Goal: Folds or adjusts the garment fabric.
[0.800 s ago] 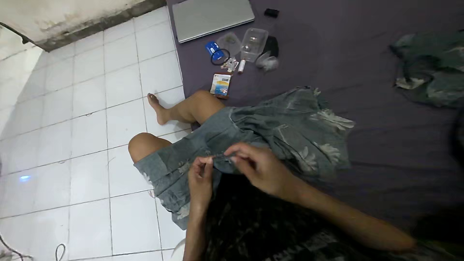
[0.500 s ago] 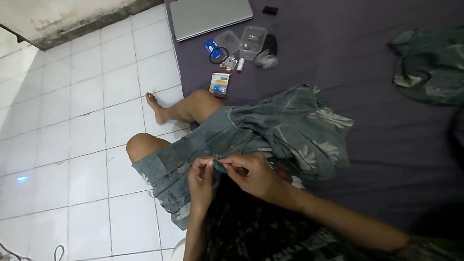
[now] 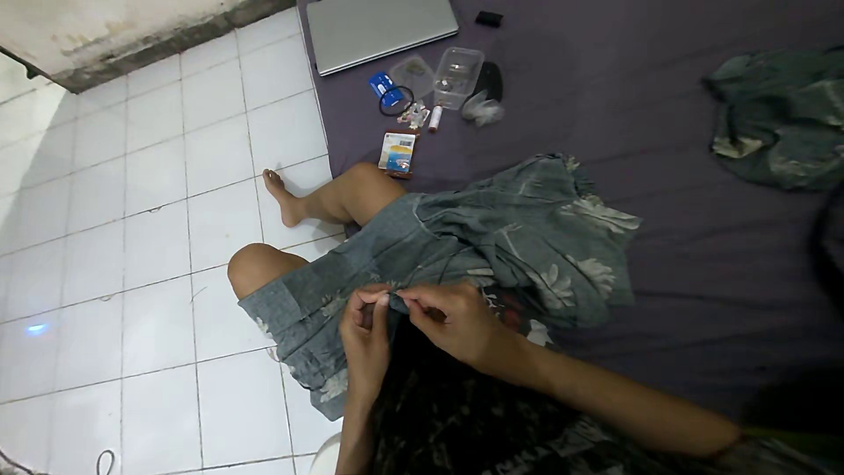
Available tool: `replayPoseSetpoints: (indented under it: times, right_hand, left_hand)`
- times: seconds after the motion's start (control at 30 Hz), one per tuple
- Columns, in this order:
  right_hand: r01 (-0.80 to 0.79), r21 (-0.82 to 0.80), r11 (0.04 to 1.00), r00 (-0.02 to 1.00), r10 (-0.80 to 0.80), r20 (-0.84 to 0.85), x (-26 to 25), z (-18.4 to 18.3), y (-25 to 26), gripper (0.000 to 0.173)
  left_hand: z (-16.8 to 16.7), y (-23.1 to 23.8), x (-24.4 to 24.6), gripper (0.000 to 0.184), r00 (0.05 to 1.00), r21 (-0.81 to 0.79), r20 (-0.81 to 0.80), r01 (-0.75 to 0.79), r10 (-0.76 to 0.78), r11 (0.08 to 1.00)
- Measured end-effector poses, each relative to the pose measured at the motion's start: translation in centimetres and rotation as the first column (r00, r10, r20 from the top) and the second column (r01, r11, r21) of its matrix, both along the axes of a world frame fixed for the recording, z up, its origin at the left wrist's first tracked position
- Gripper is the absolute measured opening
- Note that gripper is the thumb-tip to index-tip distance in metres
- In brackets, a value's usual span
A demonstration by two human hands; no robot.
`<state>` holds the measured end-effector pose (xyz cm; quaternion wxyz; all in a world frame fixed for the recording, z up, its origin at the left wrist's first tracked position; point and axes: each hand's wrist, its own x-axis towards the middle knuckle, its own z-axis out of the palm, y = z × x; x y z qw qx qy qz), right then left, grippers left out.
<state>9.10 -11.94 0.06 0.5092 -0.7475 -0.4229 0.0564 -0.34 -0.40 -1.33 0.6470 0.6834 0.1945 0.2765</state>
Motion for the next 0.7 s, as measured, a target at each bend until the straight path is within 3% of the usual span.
replayPoseSetpoints:
  times: [0.2, 0.4, 0.53, 0.7]
  right_hand:
    - [0.048, -0.01, 0.999, 0.998, -0.047, 0.039, -0.3, -0.1, 0.7, 0.013]
    - [-0.04, 0.0, 0.999, 0.976, 0.039, -0.215, 0.2, 0.7, 0.4, 0.023]
    - [0.07, -0.049, 0.996, 0.984, -0.077, -0.159, 1.2, 0.8, 0.1, 0.027]
    - [-0.131, -0.045, 0.99, 0.881, 0.096, -0.463, 2.8, 1.4, -0.1, 0.021]
  left_hand:
    - [-0.8, -0.1, 0.0, 0.007, 0.996, 0.075, 0.087, 0.018, -0.025, 0.997]
    - [-1.3, 0.2, 0.0, 0.006, 0.992, 0.153, 0.125, -0.01, -0.01, 0.988]
    - [-1.7, 0.6, -0.1, 0.007, 0.99, 0.237, 0.138, -0.025, -0.008, 0.971]
    - [-1.7, 0.8, 0.0, 0.007, 0.988, 0.282, 0.153, -0.034, -0.009, 0.959]
